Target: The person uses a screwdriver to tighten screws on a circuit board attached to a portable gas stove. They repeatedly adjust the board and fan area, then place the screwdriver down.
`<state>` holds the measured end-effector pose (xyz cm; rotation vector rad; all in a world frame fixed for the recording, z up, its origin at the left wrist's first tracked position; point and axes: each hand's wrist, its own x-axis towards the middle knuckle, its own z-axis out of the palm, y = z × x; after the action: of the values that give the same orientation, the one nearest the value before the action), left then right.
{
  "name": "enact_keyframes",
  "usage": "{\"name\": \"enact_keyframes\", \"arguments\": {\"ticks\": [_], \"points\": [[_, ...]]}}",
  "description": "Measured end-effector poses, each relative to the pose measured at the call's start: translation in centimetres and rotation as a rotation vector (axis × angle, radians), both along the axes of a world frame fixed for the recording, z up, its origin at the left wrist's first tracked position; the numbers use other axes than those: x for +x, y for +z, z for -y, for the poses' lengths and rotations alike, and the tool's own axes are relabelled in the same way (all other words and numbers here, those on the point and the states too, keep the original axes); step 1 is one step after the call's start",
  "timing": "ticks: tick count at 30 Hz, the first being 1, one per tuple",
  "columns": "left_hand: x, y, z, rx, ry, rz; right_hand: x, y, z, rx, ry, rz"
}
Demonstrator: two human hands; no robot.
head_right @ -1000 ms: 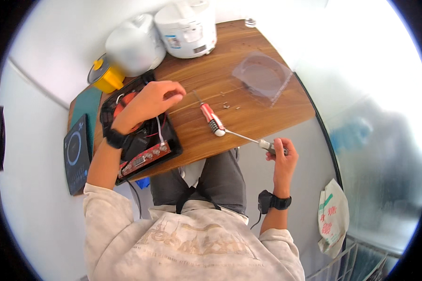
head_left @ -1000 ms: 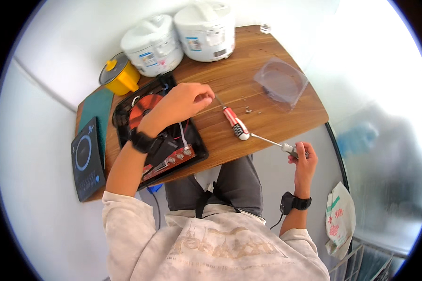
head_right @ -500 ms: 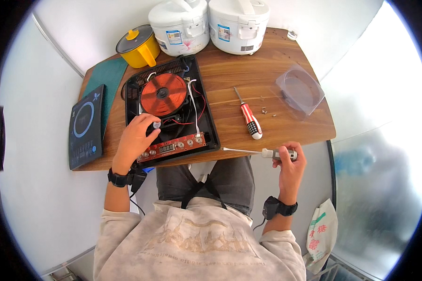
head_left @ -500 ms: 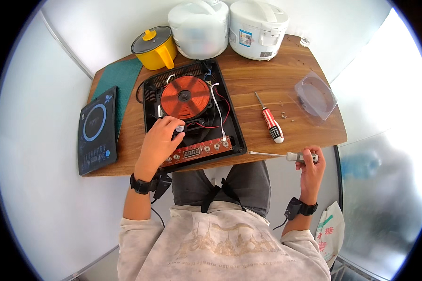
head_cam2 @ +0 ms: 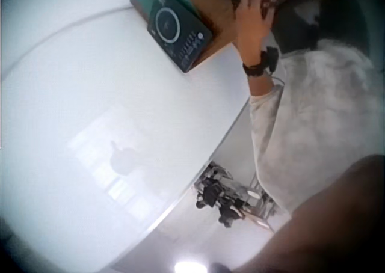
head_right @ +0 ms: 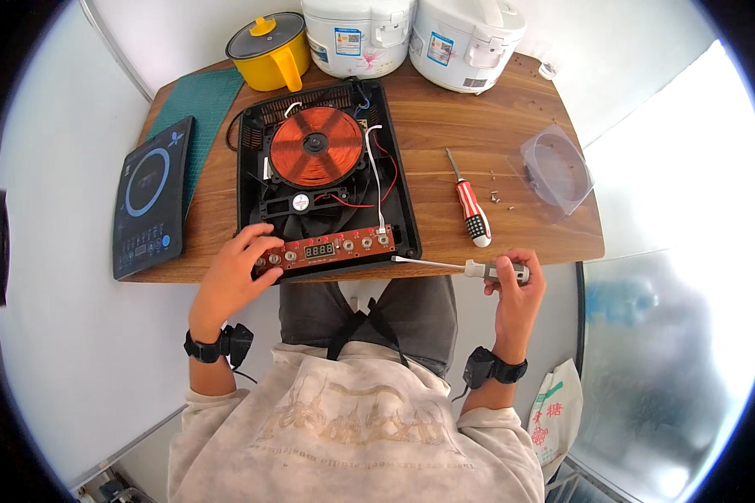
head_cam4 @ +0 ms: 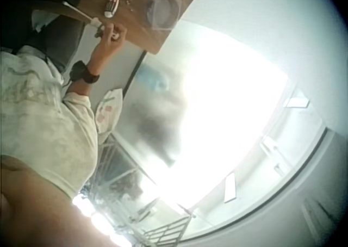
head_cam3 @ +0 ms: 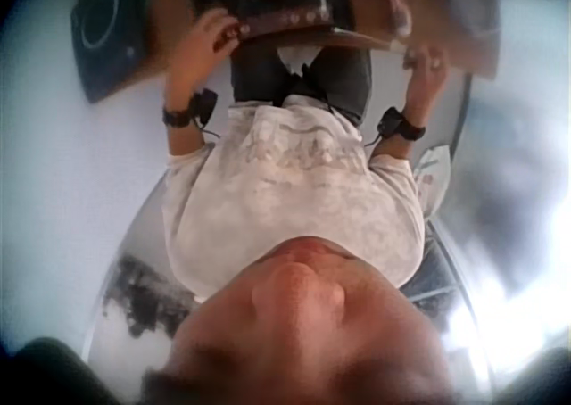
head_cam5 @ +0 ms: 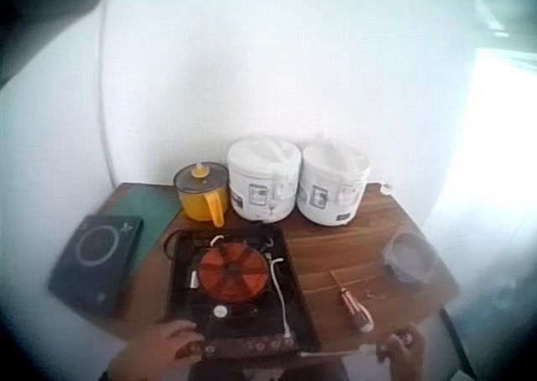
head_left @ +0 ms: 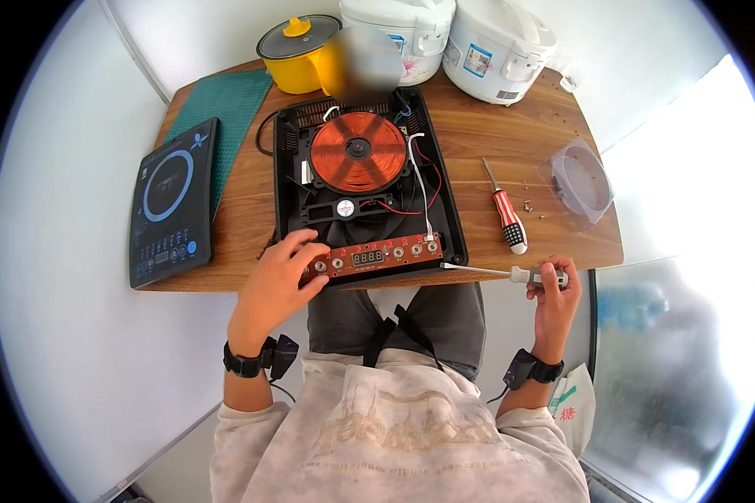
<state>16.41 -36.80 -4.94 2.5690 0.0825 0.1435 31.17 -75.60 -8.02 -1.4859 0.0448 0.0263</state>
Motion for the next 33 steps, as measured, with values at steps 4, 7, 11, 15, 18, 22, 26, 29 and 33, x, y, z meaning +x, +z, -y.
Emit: {"name": "enact_keyframes", "arguments": {"ticks": [4, 7, 11, 15, 18, 22, 26, 29, 33], "points": [[-0.4, 0.2, -0.2, 0.000, -0.022, -0.028, -0.3, 0.0, -0.1, 0.010, 0.009, 0.004], [-0.4, 0.0, -0.1, -0.012, -0.030, 0.020, -0.4, -0.2, 0.0, 0.009, -0.002, -0.001], [-0.6, 0.2, 0.2, -0.124, 0.032, 0.034, -0.5, -0.3, 0.2, 0.016, -0.012, -0.016], [0.5, 1.7, -0.3, -0.083, 0.044, 0.102, -0.5, 0.3, -0.2, 0.001, -0.024, -0.014], [1.8, 2.6, 1.0, -0.009, 0.045, 0.087, -0.3, 0.7, -0.5, 0.021, -0.011, 0.004], [4.1, 0.9, 3.1, 0.067, 0.018, 0.107, 0.3, 1.1, -1.8, 0.093, 0.000, 0.037], [5.6, -2.8, 5.1, 0.222, 0.084, 0.176, 0.6, 2.0, -4.0, 0.071, 0.000, 0.095], [6.9, -4.7, 5.2, 0.137, 0.115, 0.290, 1.4, 2.6, -4.8, 0.013, 0.059, 0.181], [6.9, -5.6, 5.7, 0.183, 0.171, 0.329, 2.2, 4.9, -7.4, -0.116, 0.140, 0.305]]}}
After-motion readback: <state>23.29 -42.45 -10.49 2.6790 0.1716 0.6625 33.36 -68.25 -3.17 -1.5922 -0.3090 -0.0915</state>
